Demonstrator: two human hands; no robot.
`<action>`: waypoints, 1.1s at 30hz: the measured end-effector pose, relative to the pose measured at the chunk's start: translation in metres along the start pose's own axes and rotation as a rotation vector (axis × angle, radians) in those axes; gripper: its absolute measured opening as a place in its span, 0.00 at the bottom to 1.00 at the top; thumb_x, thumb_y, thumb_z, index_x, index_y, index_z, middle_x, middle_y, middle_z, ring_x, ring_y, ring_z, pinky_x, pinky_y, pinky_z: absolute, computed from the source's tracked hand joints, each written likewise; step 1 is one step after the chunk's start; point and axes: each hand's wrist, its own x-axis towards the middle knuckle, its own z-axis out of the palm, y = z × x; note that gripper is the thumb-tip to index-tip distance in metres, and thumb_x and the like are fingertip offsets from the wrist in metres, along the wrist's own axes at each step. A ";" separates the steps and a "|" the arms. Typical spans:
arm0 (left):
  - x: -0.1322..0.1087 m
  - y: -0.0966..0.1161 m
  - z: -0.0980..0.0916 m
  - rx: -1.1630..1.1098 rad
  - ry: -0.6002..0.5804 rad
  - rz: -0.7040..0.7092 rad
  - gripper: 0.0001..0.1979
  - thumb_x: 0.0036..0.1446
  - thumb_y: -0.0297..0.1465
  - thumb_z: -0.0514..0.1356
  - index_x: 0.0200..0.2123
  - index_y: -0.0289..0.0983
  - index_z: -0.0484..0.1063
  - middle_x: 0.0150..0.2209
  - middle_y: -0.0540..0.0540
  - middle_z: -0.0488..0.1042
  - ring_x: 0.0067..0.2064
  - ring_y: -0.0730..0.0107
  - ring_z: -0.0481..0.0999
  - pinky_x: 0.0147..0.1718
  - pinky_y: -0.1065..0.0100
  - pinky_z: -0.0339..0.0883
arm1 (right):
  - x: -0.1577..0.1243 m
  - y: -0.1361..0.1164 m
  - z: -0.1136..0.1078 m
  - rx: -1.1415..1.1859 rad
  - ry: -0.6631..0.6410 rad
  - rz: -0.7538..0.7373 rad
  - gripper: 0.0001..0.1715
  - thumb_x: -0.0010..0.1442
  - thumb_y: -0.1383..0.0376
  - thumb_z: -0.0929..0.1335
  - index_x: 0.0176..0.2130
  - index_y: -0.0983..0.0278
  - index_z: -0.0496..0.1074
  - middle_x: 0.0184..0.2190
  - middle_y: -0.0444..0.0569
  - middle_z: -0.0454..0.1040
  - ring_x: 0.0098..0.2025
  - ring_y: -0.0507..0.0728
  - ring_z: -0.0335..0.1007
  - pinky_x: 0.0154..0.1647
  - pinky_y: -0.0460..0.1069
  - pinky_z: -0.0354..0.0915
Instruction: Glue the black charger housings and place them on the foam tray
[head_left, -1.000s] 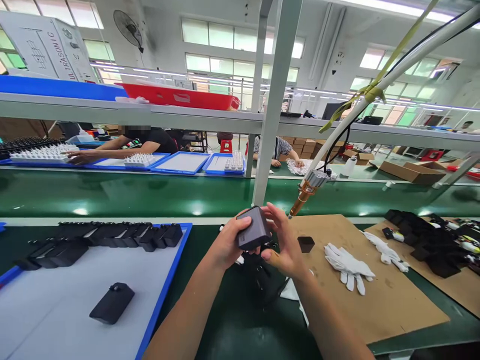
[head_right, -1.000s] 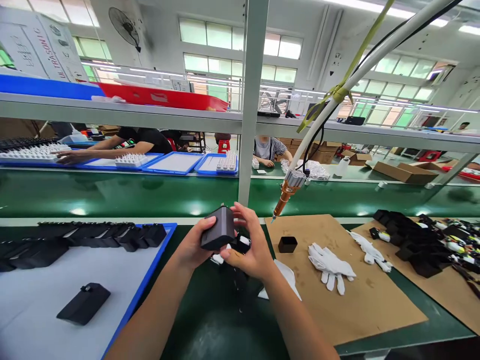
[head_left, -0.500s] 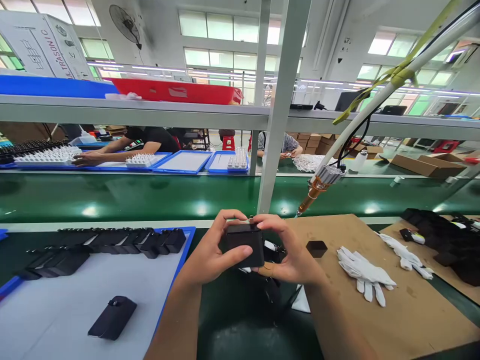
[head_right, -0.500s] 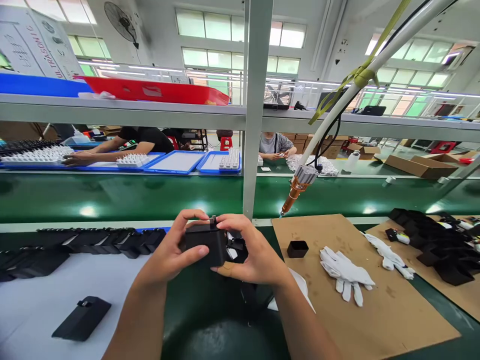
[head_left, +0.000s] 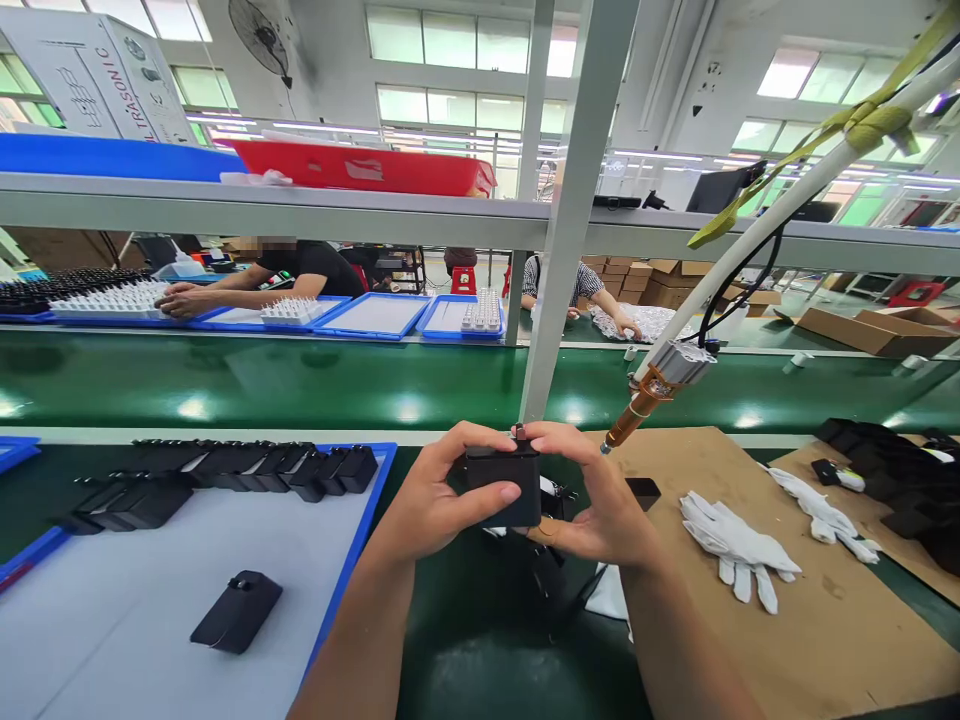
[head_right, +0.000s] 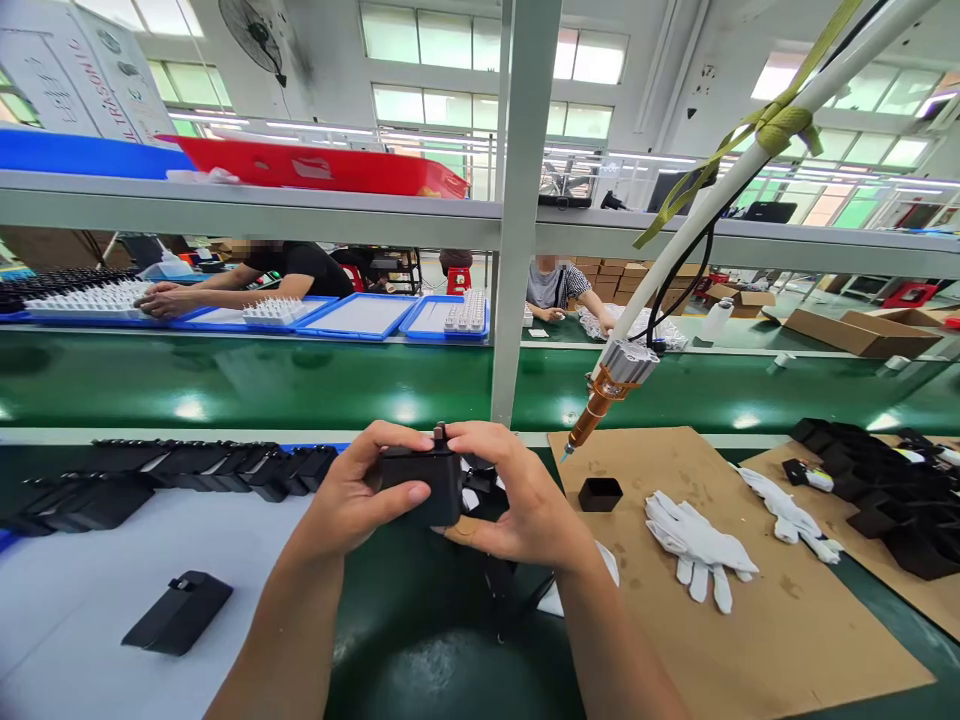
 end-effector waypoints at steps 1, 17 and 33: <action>0.000 0.000 0.001 -0.014 0.005 -0.005 0.12 0.55 0.31 0.66 0.44 0.44 0.74 0.40 0.49 0.75 0.38 0.71 0.74 0.36 0.73 0.69 | 0.000 0.000 0.000 -0.013 0.001 -0.014 0.44 0.52 0.67 0.76 0.62 0.55 0.56 0.56 0.55 0.68 0.58 0.63 0.66 0.56 0.60 0.68; 0.000 0.006 0.008 -0.004 -0.159 -0.006 0.35 0.44 0.30 0.73 0.54 0.50 0.63 0.47 0.48 0.69 0.43 0.66 0.74 0.38 0.70 0.71 | 0.000 0.006 -0.003 -0.051 0.084 -0.104 0.42 0.51 0.58 0.76 0.61 0.55 0.61 0.50 0.55 0.69 0.51 0.63 0.69 0.50 0.58 0.69; 0.007 -0.008 0.009 0.146 -0.007 0.234 0.36 0.38 0.45 0.74 0.51 0.45 0.68 0.49 0.43 0.66 0.50 0.56 0.69 0.43 0.62 0.70 | -0.002 0.008 -0.001 -0.034 0.119 -0.041 0.41 0.49 0.53 0.76 0.58 0.54 0.61 0.47 0.55 0.71 0.48 0.65 0.70 0.46 0.60 0.70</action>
